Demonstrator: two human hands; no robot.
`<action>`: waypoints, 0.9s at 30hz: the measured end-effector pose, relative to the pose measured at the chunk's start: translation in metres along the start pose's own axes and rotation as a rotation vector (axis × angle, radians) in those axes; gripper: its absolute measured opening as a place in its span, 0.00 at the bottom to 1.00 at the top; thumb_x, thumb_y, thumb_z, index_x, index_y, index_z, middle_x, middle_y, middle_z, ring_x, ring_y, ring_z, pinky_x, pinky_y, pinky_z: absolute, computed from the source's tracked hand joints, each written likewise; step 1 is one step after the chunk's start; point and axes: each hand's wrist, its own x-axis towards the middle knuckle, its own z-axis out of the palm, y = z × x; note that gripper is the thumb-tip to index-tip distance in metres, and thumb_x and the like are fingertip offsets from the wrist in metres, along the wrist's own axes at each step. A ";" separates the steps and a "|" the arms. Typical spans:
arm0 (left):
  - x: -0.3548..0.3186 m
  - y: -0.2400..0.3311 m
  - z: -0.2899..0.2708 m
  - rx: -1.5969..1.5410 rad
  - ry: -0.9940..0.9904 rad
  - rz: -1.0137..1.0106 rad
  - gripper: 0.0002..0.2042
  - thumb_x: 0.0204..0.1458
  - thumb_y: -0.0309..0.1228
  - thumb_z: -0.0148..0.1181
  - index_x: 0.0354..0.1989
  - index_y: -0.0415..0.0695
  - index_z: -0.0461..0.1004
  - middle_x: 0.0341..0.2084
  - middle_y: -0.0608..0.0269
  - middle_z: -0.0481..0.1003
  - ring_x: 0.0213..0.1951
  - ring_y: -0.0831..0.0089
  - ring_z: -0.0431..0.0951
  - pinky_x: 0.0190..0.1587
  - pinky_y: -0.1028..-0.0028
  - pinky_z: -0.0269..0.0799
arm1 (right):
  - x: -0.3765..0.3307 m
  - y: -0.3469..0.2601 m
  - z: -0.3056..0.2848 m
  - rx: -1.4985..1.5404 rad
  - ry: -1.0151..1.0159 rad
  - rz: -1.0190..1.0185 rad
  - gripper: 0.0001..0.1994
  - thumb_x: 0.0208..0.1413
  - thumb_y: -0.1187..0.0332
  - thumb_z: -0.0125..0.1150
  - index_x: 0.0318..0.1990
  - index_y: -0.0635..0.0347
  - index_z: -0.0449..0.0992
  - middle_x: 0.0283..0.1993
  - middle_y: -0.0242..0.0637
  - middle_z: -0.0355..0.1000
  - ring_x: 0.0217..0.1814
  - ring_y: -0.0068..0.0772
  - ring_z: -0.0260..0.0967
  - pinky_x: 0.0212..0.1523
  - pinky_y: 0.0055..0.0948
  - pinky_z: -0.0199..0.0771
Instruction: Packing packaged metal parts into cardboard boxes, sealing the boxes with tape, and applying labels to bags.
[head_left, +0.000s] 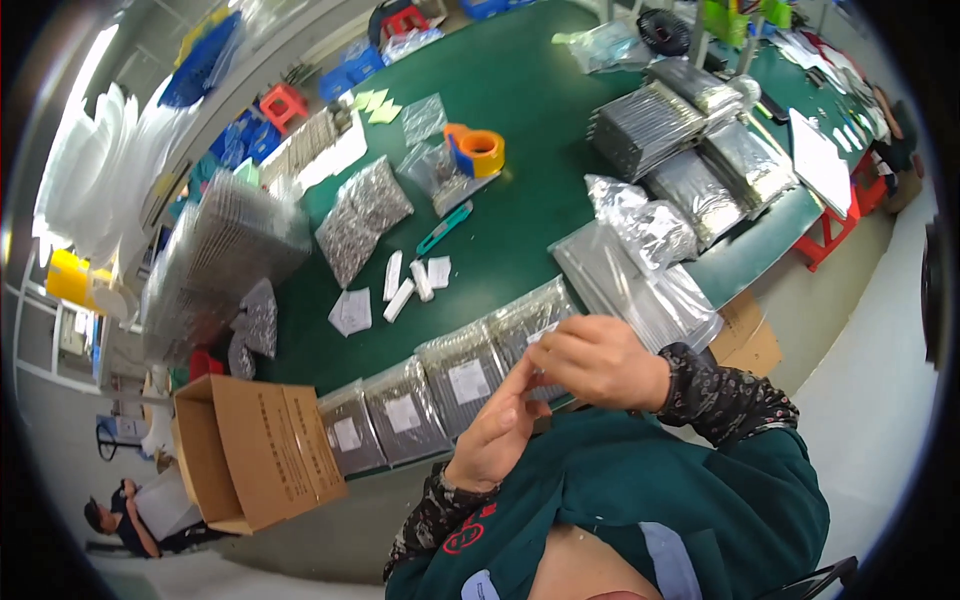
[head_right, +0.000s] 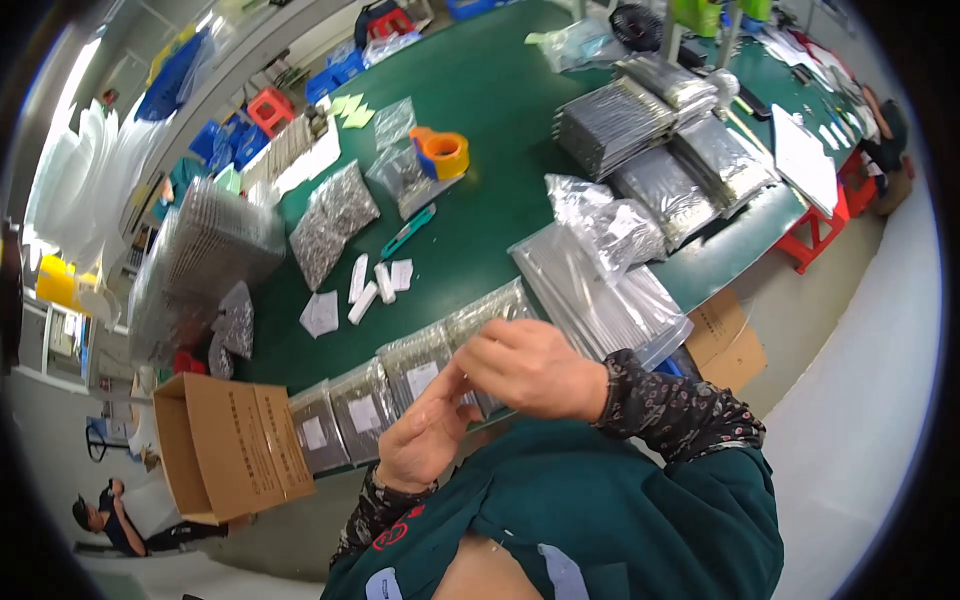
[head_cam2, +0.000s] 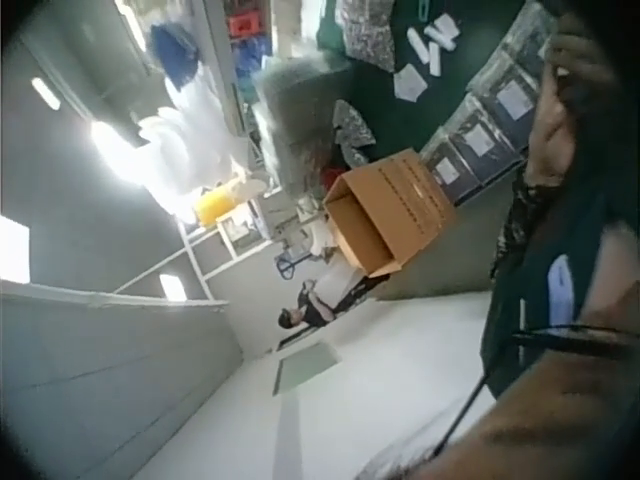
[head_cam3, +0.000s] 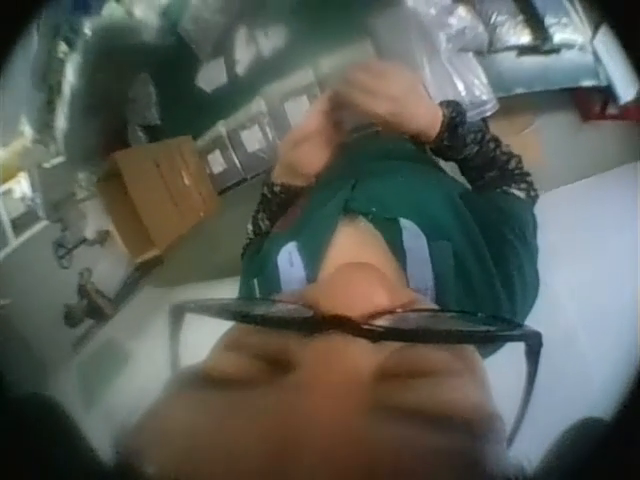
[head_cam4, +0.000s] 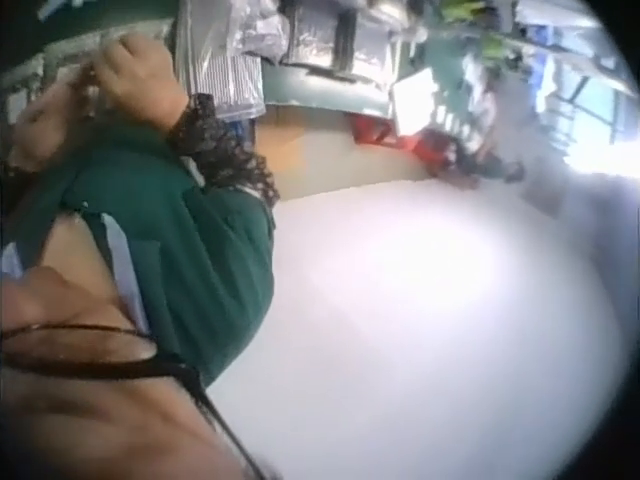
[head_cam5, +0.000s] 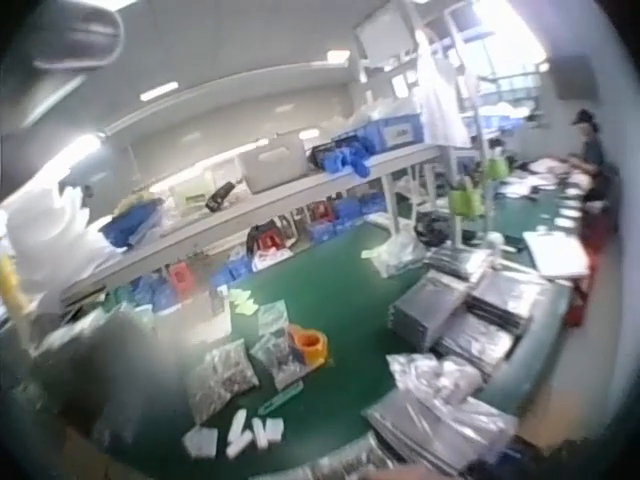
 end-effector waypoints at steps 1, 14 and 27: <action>0.000 -0.002 -0.004 -0.021 -0.017 -0.002 0.45 0.37 0.47 0.55 0.60 0.34 0.44 0.57 0.60 0.53 0.56 0.70 0.54 0.49 0.75 0.56 | 0.001 -0.001 0.000 -0.031 -0.035 -0.030 0.09 0.32 0.70 0.52 0.25 0.62 0.69 0.27 0.32 0.62 0.30 0.28 0.63 0.25 0.22 0.65; 0.006 -0.005 -0.005 -0.119 -0.003 -0.065 0.42 0.37 0.47 0.55 0.60 0.36 0.47 0.55 0.61 0.56 0.56 0.70 0.54 0.52 0.72 0.53 | -0.006 0.008 0.007 -0.053 -0.124 -0.092 0.08 0.33 0.67 0.52 0.23 0.60 0.68 0.24 0.30 0.60 0.30 0.27 0.60 0.23 0.22 0.62; 0.001 -0.009 -0.008 -0.144 -0.024 -0.054 0.39 0.41 0.44 0.53 0.60 0.36 0.47 0.55 0.60 0.56 0.56 0.68 0.54 0.53 0.70 0.54 | -0.004 0.008 0.004 -0.008 -0.174 -0.117 0.08 0.34 0.68 0.52 0.25 0.61 0.68 0.25 0.30 0.60 0.31 0.27 0.60 0.24 0.21 0.63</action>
